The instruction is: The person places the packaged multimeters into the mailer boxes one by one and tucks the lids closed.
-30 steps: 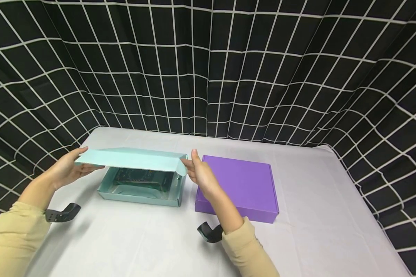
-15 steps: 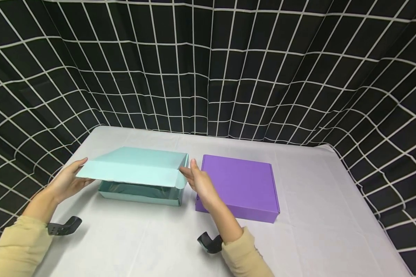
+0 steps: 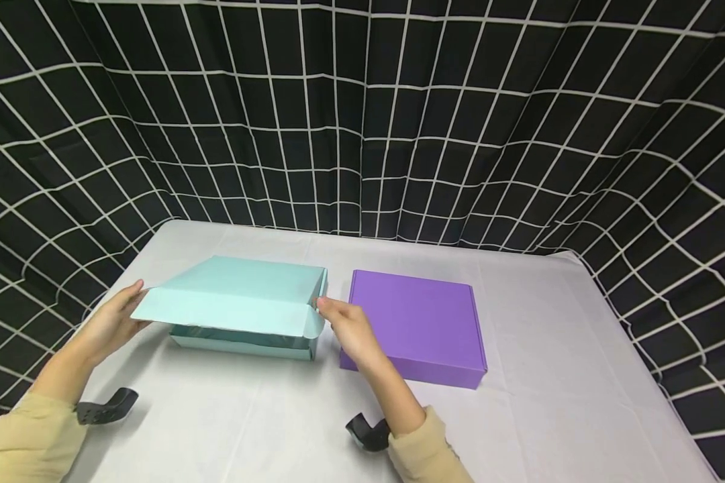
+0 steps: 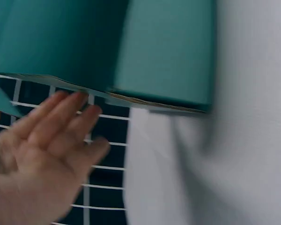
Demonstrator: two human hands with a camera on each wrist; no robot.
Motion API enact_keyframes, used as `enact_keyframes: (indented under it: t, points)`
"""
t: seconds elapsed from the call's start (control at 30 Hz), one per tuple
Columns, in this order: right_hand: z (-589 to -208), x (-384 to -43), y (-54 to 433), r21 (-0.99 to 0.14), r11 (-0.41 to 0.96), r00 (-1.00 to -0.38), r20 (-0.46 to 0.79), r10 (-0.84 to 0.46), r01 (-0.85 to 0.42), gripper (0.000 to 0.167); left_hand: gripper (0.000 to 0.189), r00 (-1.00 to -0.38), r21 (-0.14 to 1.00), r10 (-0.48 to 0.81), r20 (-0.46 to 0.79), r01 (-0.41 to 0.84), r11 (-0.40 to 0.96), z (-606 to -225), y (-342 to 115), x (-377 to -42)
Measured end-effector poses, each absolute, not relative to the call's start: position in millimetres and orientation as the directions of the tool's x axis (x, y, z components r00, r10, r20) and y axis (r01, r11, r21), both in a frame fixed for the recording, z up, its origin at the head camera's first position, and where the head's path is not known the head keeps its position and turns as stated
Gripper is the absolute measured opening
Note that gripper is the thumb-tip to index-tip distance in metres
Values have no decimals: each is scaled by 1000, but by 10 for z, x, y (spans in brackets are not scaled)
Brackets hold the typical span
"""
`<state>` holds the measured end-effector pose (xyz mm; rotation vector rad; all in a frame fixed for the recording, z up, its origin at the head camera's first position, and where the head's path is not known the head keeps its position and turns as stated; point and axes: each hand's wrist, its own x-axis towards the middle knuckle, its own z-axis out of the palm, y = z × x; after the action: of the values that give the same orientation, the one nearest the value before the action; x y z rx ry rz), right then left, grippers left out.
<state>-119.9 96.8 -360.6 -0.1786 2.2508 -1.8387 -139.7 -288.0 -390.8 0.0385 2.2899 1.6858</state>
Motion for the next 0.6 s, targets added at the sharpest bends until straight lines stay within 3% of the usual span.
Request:
enact_keyframes:
  t: [0.2,0.37,0.6]
  points:
    - [-3511,-1125,994,-934,354,-997,23,-79,-50,32,77,-986,869,54,-159,-114,482,-3736,-2847,-1264]
    - [-3446,-1062,990,-894,438,-990,34,-136,-91,31,79,-985,773,-63,-159,-164,612,-3643,-2778,-1162]
    - [-3465,-1011,979,-882,462,-978,-12,-210,-88,32,77,-975,704,-54,-216,-194,683,-3561,-2709,-1070]
